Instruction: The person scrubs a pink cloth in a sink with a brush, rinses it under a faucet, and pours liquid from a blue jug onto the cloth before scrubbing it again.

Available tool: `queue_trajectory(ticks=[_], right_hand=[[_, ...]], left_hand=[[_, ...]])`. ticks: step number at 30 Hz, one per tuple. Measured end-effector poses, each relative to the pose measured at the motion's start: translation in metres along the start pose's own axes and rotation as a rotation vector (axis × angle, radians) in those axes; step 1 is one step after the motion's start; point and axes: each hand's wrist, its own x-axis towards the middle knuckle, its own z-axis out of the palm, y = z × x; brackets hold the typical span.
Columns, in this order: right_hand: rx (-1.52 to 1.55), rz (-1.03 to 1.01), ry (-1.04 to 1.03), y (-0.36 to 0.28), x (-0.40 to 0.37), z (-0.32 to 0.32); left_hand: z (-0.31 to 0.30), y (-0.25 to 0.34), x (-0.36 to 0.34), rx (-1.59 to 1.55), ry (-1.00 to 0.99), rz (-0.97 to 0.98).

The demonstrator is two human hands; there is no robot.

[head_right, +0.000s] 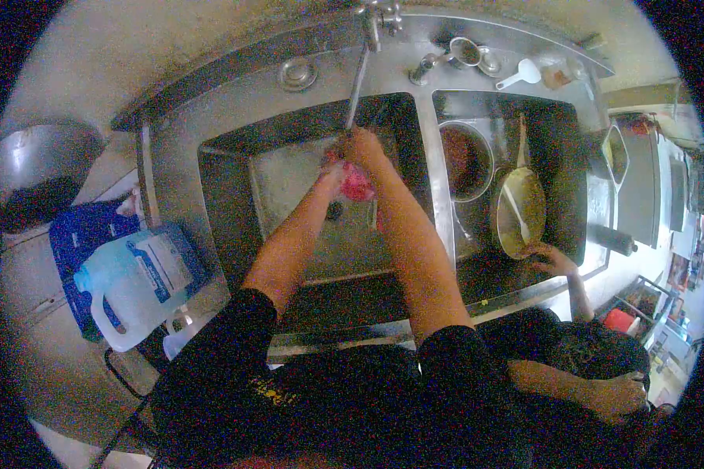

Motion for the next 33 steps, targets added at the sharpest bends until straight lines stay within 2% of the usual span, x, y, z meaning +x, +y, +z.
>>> queue_trajectory(ticks=[1, 4, 7, 9, 11, 13, 16, 17, 20, 22, 25, 28, 31, 33], right_hand=[[0.008, -0.06, 0.03, 0.005, 0.002, 0.007], [0.336, 0.131, 0.096, 0.007, 0.007, 0.022], [0.188, 0.179, 0.01, 0.007, 0.008, 0.014], [0.099, 0.015, 0.083, 0.042, 0.019, 0.051], [0.171, 0.013, 0.099, 0.038, 0.015, 0.05], [0.403, 0.174, 0.059, -0.008, -0.006, 0.003], [0.582, 0.14, 0.153, -0.007, -0.001, 0.022], [0.651, 0.173, 0.115, -0.004, 0.001, 0.029], [0.673, 0.209, 0.045, 0.008, 0.009, 0.031], [0.405, 0.129, 0.043, 0.008, 0.003, 0.024], [-0.156, -0.057, 0.126, 0.012, -0.008, 0.013], [0.162, 0.11, 0.026, 0.0, -0.021, -0.019], [0.23, 0.076, 0.158, 0.015, -0.008, 0.01], [0.253, 0.146, 0.08, 0.007, -0.01, 0.003]], left_hand=[[0.013, 0.011, -0.008, -0.283, 0.038, 0.019], [0.034, 0.061, -0.035, -0.661, -0.364, -0.119], [0.056, 0.1, -0.096, -0.589, -0.111, 0.046], [0.051, 0.095, -0.096, -0.777, -0.129, 0.035], [0.039, 0.076, -0.092, -0.918, -0.182, 0.043], [0.028, 0.045, -0.08, -1.012, -0.274, 0.073], [0.029, 0.027, -0.082, -1.0, -0.413, 0.106], [0.032, 0.025, -0.088, -1.002, -0.429, 0.108], [0.059, 0.057, -0.11, -0.979, -0.361, 0.01], [0.06, 0.062, -0.114, -0.905, -0.296, -0.127], [0.047, 0.06, -0.101, -0.536, -0.244, -0.287], [0.055, 0.059, -0.093, -0.606, -0.097, -0.204], [0.049, 0.052, -0.08, -0.287, -0.252, -0.15], [0.061, 0.049, -0.081, -0.373, -0.026, -0.149]])
